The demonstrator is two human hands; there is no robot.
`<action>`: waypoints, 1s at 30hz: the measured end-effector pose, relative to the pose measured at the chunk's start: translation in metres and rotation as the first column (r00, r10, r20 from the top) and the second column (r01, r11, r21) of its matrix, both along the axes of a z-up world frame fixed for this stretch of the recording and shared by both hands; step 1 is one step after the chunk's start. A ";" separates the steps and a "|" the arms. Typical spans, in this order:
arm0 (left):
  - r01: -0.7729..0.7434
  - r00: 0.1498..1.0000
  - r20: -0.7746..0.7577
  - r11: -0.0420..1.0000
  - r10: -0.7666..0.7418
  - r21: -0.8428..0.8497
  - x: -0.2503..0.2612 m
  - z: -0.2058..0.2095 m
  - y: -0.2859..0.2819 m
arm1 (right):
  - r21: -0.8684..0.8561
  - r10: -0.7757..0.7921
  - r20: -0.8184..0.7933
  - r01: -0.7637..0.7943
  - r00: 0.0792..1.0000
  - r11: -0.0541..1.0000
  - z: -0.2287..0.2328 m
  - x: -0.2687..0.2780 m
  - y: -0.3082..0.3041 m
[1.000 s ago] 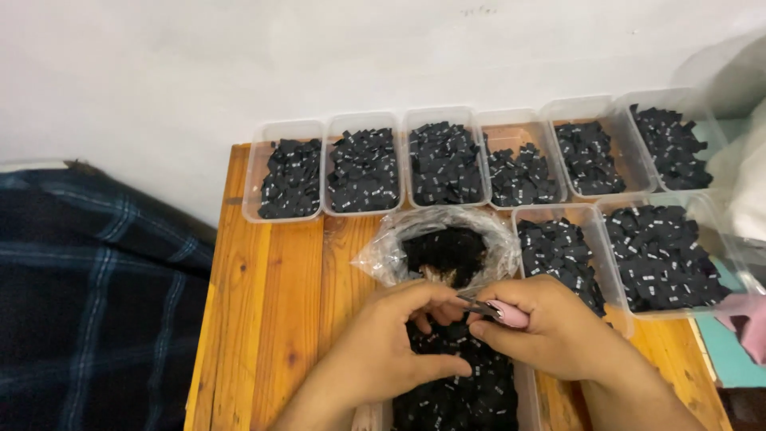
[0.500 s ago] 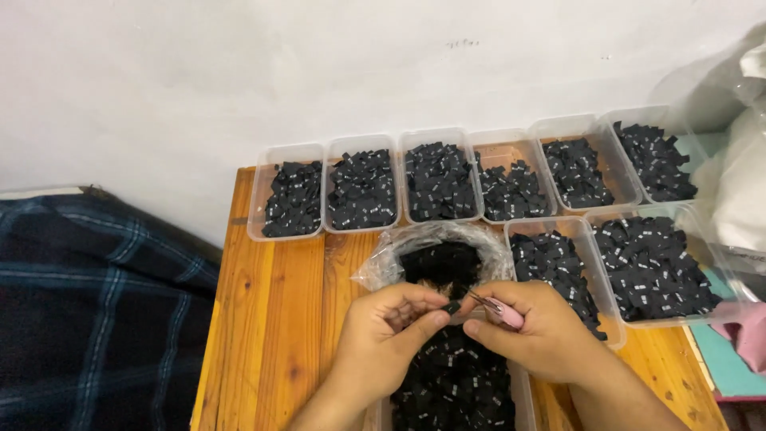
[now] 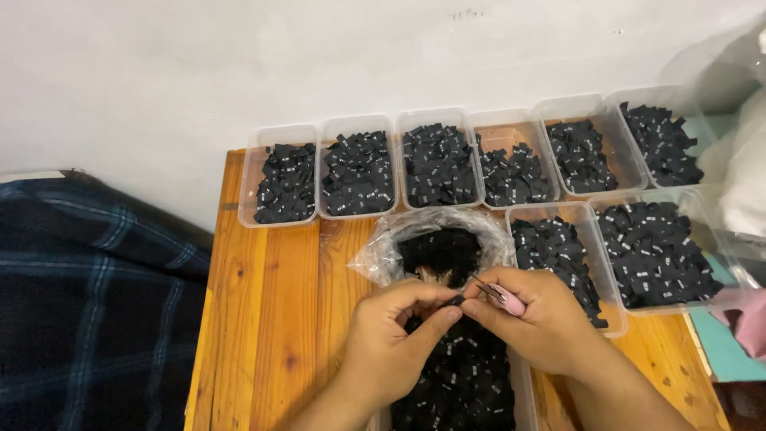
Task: The person repeatedly picks small black fabric pieces from a plastic bag and trims their edges with a pink utility knife. Trimmed pieces are placed into clear plastic containers arranged on a wooden table. The person continues this cycle throughout the clip.
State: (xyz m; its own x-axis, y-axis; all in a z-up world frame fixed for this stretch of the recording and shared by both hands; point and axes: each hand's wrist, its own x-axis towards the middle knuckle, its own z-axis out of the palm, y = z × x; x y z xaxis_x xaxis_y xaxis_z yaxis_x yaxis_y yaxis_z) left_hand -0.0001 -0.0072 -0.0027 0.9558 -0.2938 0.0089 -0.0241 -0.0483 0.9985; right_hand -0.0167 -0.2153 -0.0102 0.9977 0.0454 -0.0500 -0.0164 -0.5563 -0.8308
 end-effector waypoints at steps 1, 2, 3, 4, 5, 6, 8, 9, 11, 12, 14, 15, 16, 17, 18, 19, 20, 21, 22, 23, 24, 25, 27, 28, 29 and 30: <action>-0.002 1.000 0.003 1.000 0.002 -0.004 0.001 0.000 0.000 | -0.004 0.002 0.003 -0.002 1.000 1.000 0.001 0.000 0.000; 0.000 1.000 -0.013 0.998 0.000 -0.056 0.001 0.000 -0.001 | 0.013 0.000 -0.002 0.000 1.000 1.000 0.002 0.000 0.001; 0.001 1.000 -0.029 0.994 -0.004 -0.108 0.001 0.000 -0.001 | 0.029 -0.002 -0.007 0.002 1.000 1.000 0.003 0.000 0.001; -0.008 1.000 -0.029 0.994 0.004 -0.111 0.001 0.000 -0.001 | 0.026 0.007 -0.006 -0.006 1.000 1.000 0.005 0.000 0.001; 0.007 0.998 -0.053 0.991 -0.014 -0.135 0.002 -0.001 -0.001 | 0.012 0.010 0.013 -0.011 1.000 1.000 0.008 0.001 0.002; 0.019 0.996 -0.078 0.987 -0.032 -0.157 0.002 -0.001 0.000 | -0.002 0.016 0.031 -0.016 0.999 1.000 0.009 0.001 0.003; 0.021 0.997 -0.066 0.979 -0.035 -0.201 0.004 -0.001 0.000 | -0.032 -0.032 -0.005 0.032 0.999 0.999 0.006 0.000 0.002; 0.034 0.997 -0.054 0.970 -0.048 -0.242 0.004 -0.002 0.000 | -0.064 -0.092 -0.039 0.089 0.995 0.994 0.004 -0.001 0.001; 0.000 0.997 -0.071 0.968 -0.019 -0.251 0.005 -0.006 0.002 | -0.093 -0.127 0.040 0.130 0.991 0.987 -0.002 -0.001 0.001; -0.026 0.996 -0.086 0.966 0.003 -0.259 0.006 -0.008 0.002 | -0.117 -0.166 0.122 0.181 0.978 0.977 -0.004 -0.001 0.001; -0.033 0.996 -0.087 0.963 0.010 -0.268 0.007 -0.007 0.003 | -0.150 -0.169 0.125 0.187 0.978 0.971 -0.007 0.001 0.000; -0.035 0.996 -0.087 0.961 0.011 -0.275 0.008 -0.007 0.004 | -0.180 -0.178 0.129 0.199 0.976 0.963 -0.008 0.003 0.000; -0.040 0.996 -0.089 0.961 0.016 -0.275 0.008 -0.009 0.003 | -0.181 -0.173 0.126 0.194 0.977 0.964 -0.010 0.003 -0.002; -0.046 0.996 -0.088 0.953 0.020 -0.300 0.008 -0.011 0.003 | -0.190 -0.156 0.132 0.180 0.979 0.965 -0.012 0.004 -0.003; -0.048 0.996 -0.086 0.945 0.021 -0.324 0.009 -0.013 0.002 | -0.198 -0.143 0.138 0.169 0.980 0.966 -0.014 0.005 -0.005; -0.050 0.996 -0.087 0.945 0.023 -0.324 0.008 -0.011 0.004 | -0.198 -0.141 0.137 0.166 0.981 0.966 -0.012 0.005 -0.004; -0.057 0.995 -0.093 0.947 0.029 -0.317 0.008 -0.010 0.005 | -0.183 -0.138 0.135 0.162 0.981 0.970 -0.011 0.005 -0.003; -0.063 0.994 -0.100 0.949 0.034 -0.310 0.008 -0.009 0.005 | -0.167 -0.135 0.134 0.157 0.982 0.973 -0.009 0.005 -0.003; -0.064 0.994 -0.100 0.949 0.034 -0.310 0.009 -0.010 0.005 | -0.167 -0.135 0.133 0.157 0.982 0.973 -0.009 0.004 -0.003; -0.063 0.995 -0.098 0.946 0.034 -0.319 0.010 -0.012 0.006 | -0.141 -0.144 0.133 0.162 0.981 0.977 -0.010 0.004 -0.004; -0.064 0.995 -0.097 0.944 0.034 -0.325 0.010 -0.013 0.006 | -0.112 -0.153 0.131 0.168 0.980 0.980 -0.011 0.004 -0.004; -0.065 0.994 -0.100 0.944 0.034 -0.323 0.010 -0.011 0.007 | -0.110 -0.153 0.127 0.167 0.980 0.980 -0.010 0.005 -0.004; -0.041 0.994 -0.111 0.937 0.002 -0.348 0.009 -0.008 0.008 | -0.108 -0.116 0.189 0.138 0.975 0.985 -0.010 0.005 -0.004; -0.035 0.994 -0.113 0.938 -0.004 -0.345 0.008 -0.009 0.007 | -0.105 -0.123 0.187 0.144 0.975 0.984 -0.010 0.004 -0.003; -0.038 0.993 -0.116 0.935 -0.004 -0.354 0.007 -0.009 0.007 | -0.094 -0.104 0.215 0.127 0.971 0.987 -0.011 0.003 -0.002; -0.037 0.993 -0.114 0.930 -0.005 -0.365 0.007 -0.009 0.005 | -0.085 -0.087 0.249 0.112 0.965 0.990 -0.010 0.004 -0.003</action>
State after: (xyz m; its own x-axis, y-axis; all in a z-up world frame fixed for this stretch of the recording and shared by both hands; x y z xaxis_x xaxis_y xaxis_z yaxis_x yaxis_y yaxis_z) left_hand 0.0072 -0.0022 -0.0121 0.9615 -0.2747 0.0061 0.0859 0.3213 0.9431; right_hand -0.0131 -0.2180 -0.0205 0.9794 -0.0477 0.1961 0.1206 -0.6409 -0.7581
